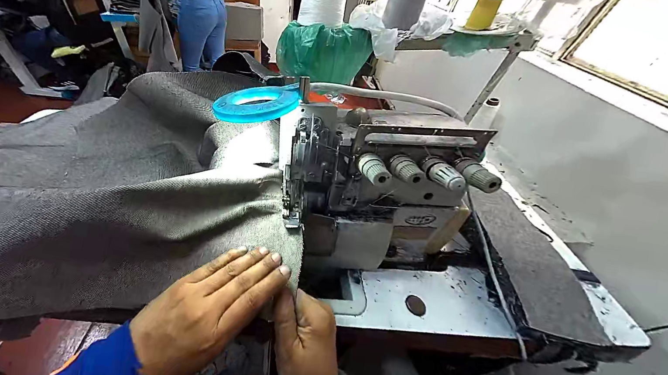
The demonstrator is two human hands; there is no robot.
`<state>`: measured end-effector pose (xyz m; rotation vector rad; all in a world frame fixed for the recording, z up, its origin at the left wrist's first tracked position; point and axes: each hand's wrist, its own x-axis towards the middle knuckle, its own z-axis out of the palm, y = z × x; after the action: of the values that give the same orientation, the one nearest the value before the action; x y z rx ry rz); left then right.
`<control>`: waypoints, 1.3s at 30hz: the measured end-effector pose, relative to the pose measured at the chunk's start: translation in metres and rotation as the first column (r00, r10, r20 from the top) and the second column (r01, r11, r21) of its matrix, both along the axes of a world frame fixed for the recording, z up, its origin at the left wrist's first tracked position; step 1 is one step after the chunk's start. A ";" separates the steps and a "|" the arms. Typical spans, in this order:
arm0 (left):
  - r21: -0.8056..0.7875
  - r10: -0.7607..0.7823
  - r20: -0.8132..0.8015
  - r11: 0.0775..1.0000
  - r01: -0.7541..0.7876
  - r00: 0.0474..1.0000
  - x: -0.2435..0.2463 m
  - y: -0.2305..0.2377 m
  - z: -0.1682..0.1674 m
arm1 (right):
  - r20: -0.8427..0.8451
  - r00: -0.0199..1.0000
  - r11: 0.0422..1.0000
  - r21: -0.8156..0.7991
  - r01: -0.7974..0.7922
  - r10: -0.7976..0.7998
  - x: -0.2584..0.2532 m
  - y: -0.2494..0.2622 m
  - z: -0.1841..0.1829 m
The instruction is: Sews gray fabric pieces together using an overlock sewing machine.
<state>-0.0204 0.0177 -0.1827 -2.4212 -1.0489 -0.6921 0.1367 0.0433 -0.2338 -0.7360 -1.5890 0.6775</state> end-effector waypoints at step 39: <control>-0.133 0.896 0.040 0.443 -0.887 0.442 -0.184 -0.117 0.011 | 0.582 0.621 0.822 0.538 0.190 -0.525 0.028 0.018 -0.059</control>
<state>-0.2049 -0.0998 -0.1719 -1.4603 -2.1778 -0.3565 0.1646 0.0617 -0.2932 -1.0180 -2.0977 -0.3489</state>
